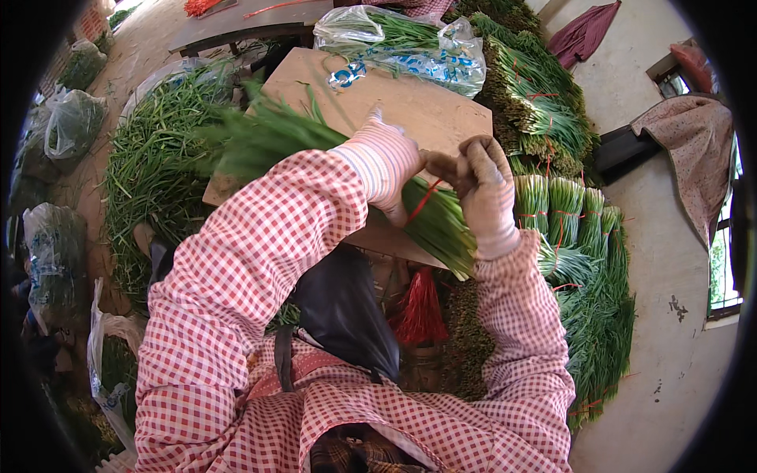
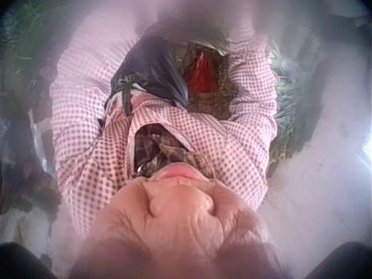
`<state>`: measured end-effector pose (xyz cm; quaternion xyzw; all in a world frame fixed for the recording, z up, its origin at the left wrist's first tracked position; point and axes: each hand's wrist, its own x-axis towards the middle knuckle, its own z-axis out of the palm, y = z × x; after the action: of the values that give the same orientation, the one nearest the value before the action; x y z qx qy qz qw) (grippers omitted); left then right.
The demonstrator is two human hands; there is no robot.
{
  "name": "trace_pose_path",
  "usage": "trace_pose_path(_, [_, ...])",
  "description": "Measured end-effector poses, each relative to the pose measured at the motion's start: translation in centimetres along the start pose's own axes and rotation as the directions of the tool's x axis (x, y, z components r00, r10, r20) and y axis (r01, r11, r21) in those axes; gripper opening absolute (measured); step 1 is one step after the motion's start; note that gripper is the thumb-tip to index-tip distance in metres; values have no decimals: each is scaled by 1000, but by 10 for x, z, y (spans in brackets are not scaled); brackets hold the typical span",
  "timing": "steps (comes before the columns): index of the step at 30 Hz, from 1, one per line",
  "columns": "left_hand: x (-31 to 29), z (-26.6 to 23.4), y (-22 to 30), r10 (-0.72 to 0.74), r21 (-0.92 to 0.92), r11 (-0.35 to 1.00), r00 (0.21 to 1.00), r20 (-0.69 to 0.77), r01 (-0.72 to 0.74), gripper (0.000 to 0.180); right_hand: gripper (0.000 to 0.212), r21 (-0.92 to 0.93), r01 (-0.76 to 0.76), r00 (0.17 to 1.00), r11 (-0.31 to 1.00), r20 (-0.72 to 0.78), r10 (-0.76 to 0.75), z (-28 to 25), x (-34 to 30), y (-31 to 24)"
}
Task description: The person sorts a bundle of green chives by hand to remove debris, aligns the ends on a wooden board, and secures the bundle with a red tie.
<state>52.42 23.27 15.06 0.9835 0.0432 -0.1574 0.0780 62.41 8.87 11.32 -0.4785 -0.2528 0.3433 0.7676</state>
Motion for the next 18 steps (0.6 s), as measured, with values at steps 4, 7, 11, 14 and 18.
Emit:
trace_pose_path(4, [23, 59, -2, -85, 109, 990, 993, -77, 93, 102, 15, -7, -173, 972, 985, -163, 170, -69, 39, 57])
trace_pose_path(7, [24, 62, -14, -127, 42, 991, 989, -76, 130, 102, 26, -176, -311, 950, 934, -17, 313, -53, 61, 39])
trace_pose_path(11, [24, 58, -15, -94, 58, 994, 995, -22, 95, 110, 77, -898, 81, 905, 432, 248, 346, -34, 61, 2])
trace_pose_path(14, [26, 61, -16, -66, 77, 994, 995, -70, 71, 111, 100, -989, 147, 744, -16, 100, 660, -32, 47, 20])
trace_pose_path(18, [4, 87, -4, -182, 88, 968, 899, -399, 235, 101, 87, -996, -23, 689, 86, 46, 723, -36, 51, 17])
